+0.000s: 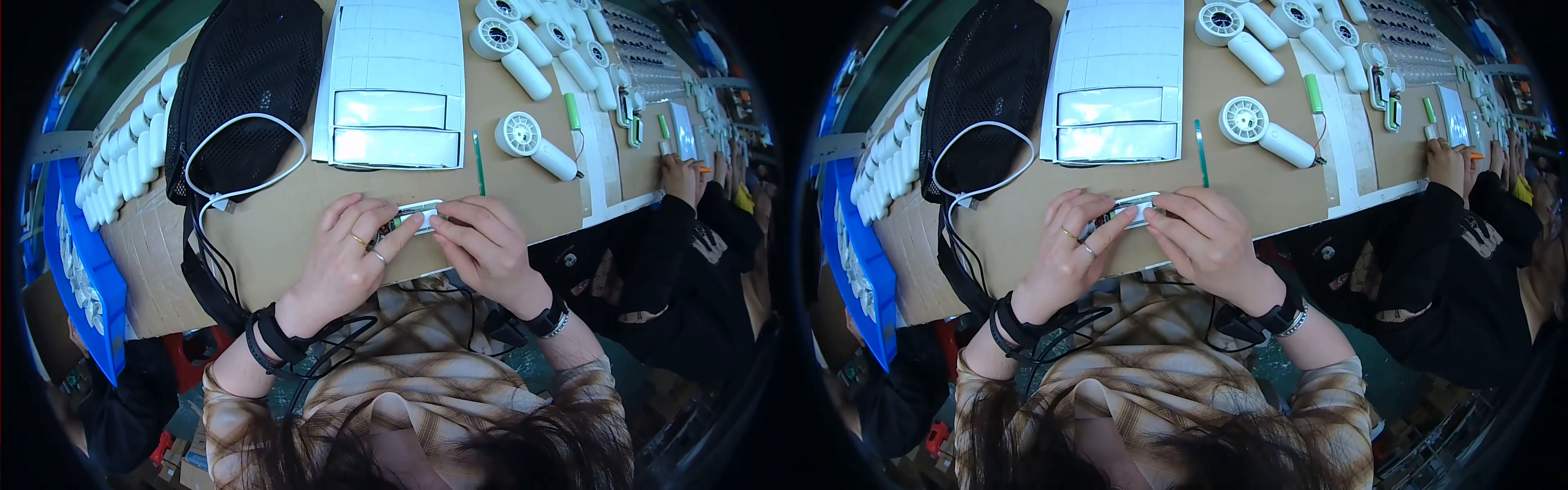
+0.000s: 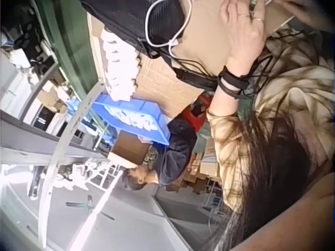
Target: Assembling a portable handheld fan by connecting internal components and attaching the casing.
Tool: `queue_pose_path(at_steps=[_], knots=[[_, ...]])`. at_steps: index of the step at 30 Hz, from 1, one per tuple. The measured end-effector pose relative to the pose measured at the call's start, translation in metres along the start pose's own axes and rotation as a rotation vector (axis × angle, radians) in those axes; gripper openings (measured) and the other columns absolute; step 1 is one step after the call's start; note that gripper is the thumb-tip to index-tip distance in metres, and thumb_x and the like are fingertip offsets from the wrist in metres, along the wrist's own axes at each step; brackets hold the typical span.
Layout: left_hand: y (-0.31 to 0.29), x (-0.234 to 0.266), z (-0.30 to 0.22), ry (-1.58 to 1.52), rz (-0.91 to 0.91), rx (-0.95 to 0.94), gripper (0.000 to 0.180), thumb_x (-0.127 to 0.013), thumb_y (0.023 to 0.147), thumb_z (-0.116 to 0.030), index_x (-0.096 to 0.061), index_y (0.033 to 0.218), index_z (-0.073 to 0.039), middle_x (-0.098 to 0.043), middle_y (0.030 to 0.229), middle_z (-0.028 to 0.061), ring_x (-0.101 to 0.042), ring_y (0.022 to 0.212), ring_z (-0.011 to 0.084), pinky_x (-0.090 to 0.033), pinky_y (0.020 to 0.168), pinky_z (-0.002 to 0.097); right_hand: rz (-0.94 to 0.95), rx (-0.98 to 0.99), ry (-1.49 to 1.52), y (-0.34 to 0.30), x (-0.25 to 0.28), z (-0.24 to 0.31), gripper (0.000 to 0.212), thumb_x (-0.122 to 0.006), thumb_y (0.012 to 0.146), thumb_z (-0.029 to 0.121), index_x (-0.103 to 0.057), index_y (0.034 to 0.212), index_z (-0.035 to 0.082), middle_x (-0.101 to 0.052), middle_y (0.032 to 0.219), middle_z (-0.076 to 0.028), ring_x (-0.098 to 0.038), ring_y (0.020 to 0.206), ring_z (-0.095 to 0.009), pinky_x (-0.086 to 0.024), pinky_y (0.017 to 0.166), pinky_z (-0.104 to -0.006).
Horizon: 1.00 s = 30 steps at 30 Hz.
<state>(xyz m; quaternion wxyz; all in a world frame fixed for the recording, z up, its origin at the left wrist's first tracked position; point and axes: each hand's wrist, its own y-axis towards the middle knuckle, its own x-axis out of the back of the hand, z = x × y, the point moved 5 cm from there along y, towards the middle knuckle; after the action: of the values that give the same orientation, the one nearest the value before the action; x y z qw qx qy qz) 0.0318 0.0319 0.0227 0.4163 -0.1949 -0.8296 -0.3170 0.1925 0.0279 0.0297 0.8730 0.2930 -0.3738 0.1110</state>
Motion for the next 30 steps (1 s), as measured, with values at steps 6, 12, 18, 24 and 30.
queue_pose_path(at_steps=[6,12,18,24,30], knots=[[-0.001,0.002,0.005,-0.168,-0.088,0.021,0.038,-0.07,0.068,0.0,-0.055,0.103,-0.004,-0.057,0.099,0.0112,-0.057,0.092,0.0276,-0.044,0.087,0.044,0.041,-0.054,0.089,0.008,0.004,-0.003,0.029,-0.072,0.067,0.004,-0.064,0.095,0.004,-0.059,0.092,-0.01,-0.056,0.081,-0.025,-0.048,0.07,-0.0334],[-0.002,0.001,0.009,-0.233,-0.135,0.033,0.035,-0.072,0.07,-0.002,-0.047,0.094,-0.004,-0.06,0.099,0.0134,-0.059,0.091,0.0294,-0.044,0.087,0.0439,0.13,-0.062,0.069,0.018,-0.003,-0.001,0.032,-0.073,0.067,0.01,-0.063,0.097,0.005,-0.054,0.087,-0.008,-0.053,0.079,-0.025,-0.045,0.067,-0.0334],[-0.001,0.002,0.008,-0.234,-0.128,0.032,0.034,-0.071,0.07,-0.001,-0.047,0.094,-0.004,-0.059,0.099,0.0136,-0.058,0.09,0.0298,-0.045,0.084,0.0426,0.191,-0.034,0.07,0.026,-0.007,-0.002,0.031,-0.073,0.067,0.01,-0.063,0.096,0.005,-0.05,0.084,-0.008,-0.051,0.077,-0.024,-0.043,0.065,-0.0333],[-0.001,0.002,0.009,-0.259,-0.102,0.051,0.034,-0.072,0.069,-0.002,-0.05,0.096,-0.003,-0.058,0.101,0.0142,-0.057,0.091,0.0299,-0.046,0.081,0.0396,0.215,-0.034,0.089,0.028,-0.008,-0.004,0.031,-0.073,0.067,0.01,-0.063,0.096,0.006,-0.048,0.082,-0.008,-0.05,0.076,-0.024,-0.042,0.064,-0.0331],[-0.006,-0.002,0.01,-0.213,-0.097,0.139,0.039,-0.07,0.072,-0.006,-0.051,0.106,0.0,-0.051,0.107,0.015,-0.055,0.09,0.031,-0.045,0.079,0.0403,0.243,-0.047,0.085,0.031,-0.008,-0.004,0.027,-0.071,0.068,0.01,-0.062,0.093,0.006,-0.047,0.082,-0.007,-0.049,0.076,-0.024,-0.041,0.065,-0.0333]])
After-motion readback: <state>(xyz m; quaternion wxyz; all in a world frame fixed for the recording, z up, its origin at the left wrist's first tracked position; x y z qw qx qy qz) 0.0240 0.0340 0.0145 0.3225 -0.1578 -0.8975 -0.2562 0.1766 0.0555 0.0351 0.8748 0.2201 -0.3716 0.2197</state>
